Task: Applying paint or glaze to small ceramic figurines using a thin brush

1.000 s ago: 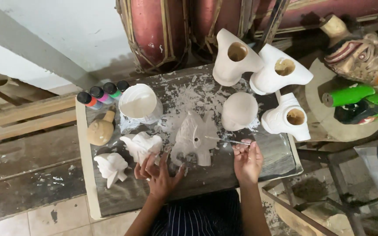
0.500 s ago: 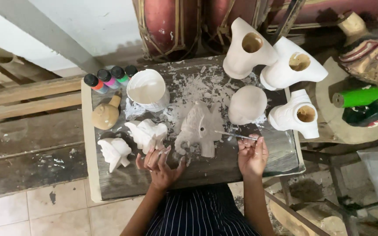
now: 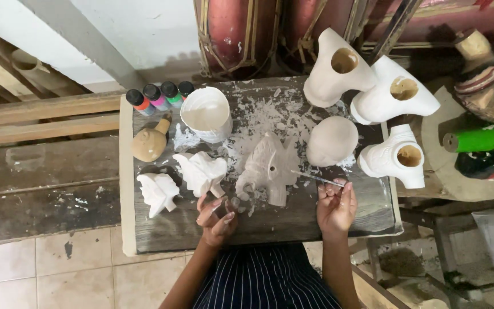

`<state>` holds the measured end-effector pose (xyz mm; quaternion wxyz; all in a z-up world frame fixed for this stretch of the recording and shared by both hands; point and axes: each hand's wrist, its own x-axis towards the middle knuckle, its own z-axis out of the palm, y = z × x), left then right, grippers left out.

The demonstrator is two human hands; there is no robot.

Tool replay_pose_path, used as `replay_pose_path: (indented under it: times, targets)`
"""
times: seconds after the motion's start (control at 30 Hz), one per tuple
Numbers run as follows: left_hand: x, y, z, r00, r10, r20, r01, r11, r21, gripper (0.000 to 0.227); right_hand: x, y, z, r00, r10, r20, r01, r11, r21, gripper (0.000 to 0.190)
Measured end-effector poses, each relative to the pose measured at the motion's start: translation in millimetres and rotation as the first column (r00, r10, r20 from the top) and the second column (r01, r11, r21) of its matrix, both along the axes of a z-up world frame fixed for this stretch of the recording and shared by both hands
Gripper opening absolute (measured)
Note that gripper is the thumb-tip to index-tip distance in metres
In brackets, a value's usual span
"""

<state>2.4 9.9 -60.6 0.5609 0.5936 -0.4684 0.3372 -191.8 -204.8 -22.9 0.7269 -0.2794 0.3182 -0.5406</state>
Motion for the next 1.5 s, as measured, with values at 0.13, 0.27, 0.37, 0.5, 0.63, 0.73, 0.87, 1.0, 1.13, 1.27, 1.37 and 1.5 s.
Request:
replay_pose_path:
  times: [0.13, 0.27, 0.37, 0.5, 0.63, 0.73, 0.87, 1.0, 1.13, 1.27, 1.37, 1.5]
  targets:
    - [0, 4, -1, 1.000, -0.012, -0.015, 0.013, 1.000, 0.028, 0.046, 1, 0, 3, 1.000, 0.001, -0.008, -0.001, 1.000, 0.003, 0.033]
    - [0, 2, 8, 0.998, -0.048, -0.032, 0.048, 0.999, -0.001, 0.039, 1, -1, 2, 1.000, -0.002, -0.027, 0.003, 1.000, 0.010, 0.033]
    - [1, 5, 12, 0.996, -0.070, -0.055, 0.071, 0.997, 0.020, 0.038, -3, 0, -5, 0.999, -0.002, -0.042, 0.002, 1.000, -0.003, 0.034]
    - [-1, 9, 15, 0.999, 0.010, -0.048, -0.001, 0.982, 0.187, 0.047, -4, -2, -4, 0.999, 0.029, 0.032, -0.029, 1.000, -0.002, 0.030]
    - [1, 8, 41, 0.990, 0.006, -0.143, 0.026, 0.975, 0.222, 0.035, 0, 8, -6, 0.996, -0.044, -0.080, 0.039, 0.997, -0.072, 0.035]
    - [5, 4, 11, 0.991, 0.129, 0.029, -0.132, 0.962, 0.240, 0.037, 9, 6, -5, 0.991, -0.056, -0.125, 0.039, 0.990, -0.133, 0.030]
    - [1, -1, 28, 0.992, 0.126, -0.030, -0.116, 0.969, 0.218, 0.022, -3, 6, -24, 0.991, -0.055, -0.123, 0.037, 0.988, -0.148, 0.029]
    - [6, 2, 2, 0.989, 0.128, -0.078, -0.110, 0.972, 0.206, 0.018, 10, 10, 16, 0.990, -0.024, -0.137, 0.010, 0.995, -0.102, 0.030]
    - [-2, -5, 37, 0.986, 0.145, -0.083, -0.124, 0.968, 0.220, 0.014, -2, 3, -10, 0.985, 0.025, -0.172, -0.045, 0.993, -0.112, 0.032]
    - [-13, -11, 56, 0.969, 0.234, -0.084, -0.207, 0.948, 0.243, 0.015, 1, 5, 17, 0.975, 0.029, -0.219, -0.048, 0.996, -0.081, 0.027]
    - [-20, -10, 61, 0.959, 0.269, -0.092, -0.229, 0.922, 0.313, 0.031, 0, 2, 13, 0.973, 0.063, -0.223, -0.077, 0.995, -0.055, 0.029]
    - [-28, -8, 78, 0.920, 0.393, 0.000, -0.345, 0.808, 0.477, 0.051, -4, 0, 10, 0.968, 0.103, -0.229, -0.115, 0.993, -0.037, 0.029]
